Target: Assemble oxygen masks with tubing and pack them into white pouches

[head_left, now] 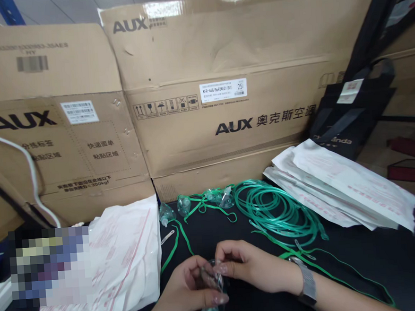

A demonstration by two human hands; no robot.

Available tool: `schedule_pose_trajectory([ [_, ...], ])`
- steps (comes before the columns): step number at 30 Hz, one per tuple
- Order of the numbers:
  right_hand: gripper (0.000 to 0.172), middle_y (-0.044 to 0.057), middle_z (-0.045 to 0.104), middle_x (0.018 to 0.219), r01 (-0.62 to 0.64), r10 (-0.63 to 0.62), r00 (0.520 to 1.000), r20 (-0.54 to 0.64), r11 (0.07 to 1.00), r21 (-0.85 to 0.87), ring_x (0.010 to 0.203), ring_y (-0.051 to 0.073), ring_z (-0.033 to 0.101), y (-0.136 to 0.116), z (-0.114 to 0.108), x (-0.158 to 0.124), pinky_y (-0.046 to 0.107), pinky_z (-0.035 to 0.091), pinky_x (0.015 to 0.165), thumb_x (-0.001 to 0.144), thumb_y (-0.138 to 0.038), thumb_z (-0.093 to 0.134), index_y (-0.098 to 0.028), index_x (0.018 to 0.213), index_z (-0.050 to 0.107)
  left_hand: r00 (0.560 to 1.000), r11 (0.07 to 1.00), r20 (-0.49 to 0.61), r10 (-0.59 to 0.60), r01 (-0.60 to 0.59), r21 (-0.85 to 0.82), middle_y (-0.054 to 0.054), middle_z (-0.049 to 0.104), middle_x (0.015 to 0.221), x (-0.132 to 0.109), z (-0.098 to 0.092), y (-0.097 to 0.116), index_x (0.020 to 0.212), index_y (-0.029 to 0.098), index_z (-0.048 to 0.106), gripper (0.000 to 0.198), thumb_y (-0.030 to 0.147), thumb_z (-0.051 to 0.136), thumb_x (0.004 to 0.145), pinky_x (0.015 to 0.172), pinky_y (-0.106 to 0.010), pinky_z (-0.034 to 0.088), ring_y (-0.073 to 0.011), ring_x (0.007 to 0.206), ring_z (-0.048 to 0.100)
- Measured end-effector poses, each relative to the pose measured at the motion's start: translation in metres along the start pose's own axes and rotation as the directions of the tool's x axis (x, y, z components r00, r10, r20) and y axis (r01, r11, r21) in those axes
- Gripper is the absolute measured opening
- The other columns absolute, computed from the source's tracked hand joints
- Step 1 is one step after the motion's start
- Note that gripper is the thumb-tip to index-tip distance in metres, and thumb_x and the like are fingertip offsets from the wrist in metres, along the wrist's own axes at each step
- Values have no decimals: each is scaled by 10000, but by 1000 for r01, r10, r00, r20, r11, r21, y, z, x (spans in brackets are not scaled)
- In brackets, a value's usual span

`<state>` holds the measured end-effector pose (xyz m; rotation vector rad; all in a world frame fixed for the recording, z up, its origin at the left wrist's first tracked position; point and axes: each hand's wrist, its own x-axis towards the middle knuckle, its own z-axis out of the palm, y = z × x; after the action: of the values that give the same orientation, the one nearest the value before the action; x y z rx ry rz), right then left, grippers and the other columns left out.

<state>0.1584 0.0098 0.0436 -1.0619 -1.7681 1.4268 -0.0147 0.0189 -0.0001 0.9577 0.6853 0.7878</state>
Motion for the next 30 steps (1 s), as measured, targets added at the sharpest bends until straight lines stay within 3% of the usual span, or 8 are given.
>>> schedule_pose_trajectory([
  [5, 327, -43, 475, 608, -22, 25, 998, -52, 999, 45, 566, 94, 411, -1, 6, 1, 232, 333, 558, 735, -480, 576, -173, 675, 483, 998, 985, -8, 56, -57, -161, 2, 685, 598, 2, 0, 1, 836, 187, 618, 497, 79, 831, 399, 556, -233, 441, -148, 568, 617],
  [10, 330, -50, 471, 586, -47, 47, 995, -86, 999, -7, 551, 91, 404, -8, 6, -2, 224, 317, 536, 720, -487, 592, -171, 666, 512, 998, 989, -13, 62, -64, -135, 4, 693, 604, -1, 3, 4, 812, 180, 631, 478, 47, 824, 395, 522, -216, 437, -134, 536, 614],
  [13, 329, -48, 503, 577, -60, 65, 992, -105, 997, 54, 545, 88, 429, -8, 6, -2, 222, 327, 539, 697, -481, 623, -166, 656, 536, 999, 995, -14, 46, -47, -86, -13, 695, 596, -2, 3, 4, 753, 164, 621, 422, 70, 830, 399, 522, -221, 436, -142, 550, 612],
  [17, 326, -40, 555, 565, -86, 113, 990, -83, 956, 282, 515, 79, 472, -2, 6, 2, 221, 352, 533, 635, -438, 694, -152, 634, 537, 997, 997, 9, 70, -70, -36, -40, 698, 633, 0, 3, 0, 695, 157, 601, 355, 169, 841, 435, 546, -232, 423, -143, 574, 594],
  [21, 336, -32, 570, 546, -129, 145, 989, -14, 915, 381, 502, 86, 504, 2, 8, 3, 232, 381, 534, 605, -419, 717, -146, 620, 522, 998, 998, 39, 45, -43, -48, -43, 651, 561, -2, 7, 3, 624, 142, 597, 358, 481, 710, 605, 520, -232, 405, -141, 516, 575],
  [23, 337, -31, 567, 553, -133, 141, 990, 3, 929, 346, 509, 84, 497, 2, 9, 3, 230, 380, 535, 598, -415, 721, -145, 620, 521, 1000, 998, 14, 3, -2, -67, -24, 614, 516, -5, 10, 5, 611, 147, 598, 407, 547, 604, 684, 507, -232, 407, -134, 483, 557],
  [30, 264, -48, 525, 623, -77, 78, 997, -29, 997, 30, 597, 94, 498, -7, 10, -7, 225, 376, 569, 683, -364, 677, -177, 689, 490, 997, 995, 28, 74, -76, 59, 5, 581, 547, -9, 9, 5, 584, 166, 593, 277, 412, 679, 679, 502, -210, 394, -110, 493, 509],
])
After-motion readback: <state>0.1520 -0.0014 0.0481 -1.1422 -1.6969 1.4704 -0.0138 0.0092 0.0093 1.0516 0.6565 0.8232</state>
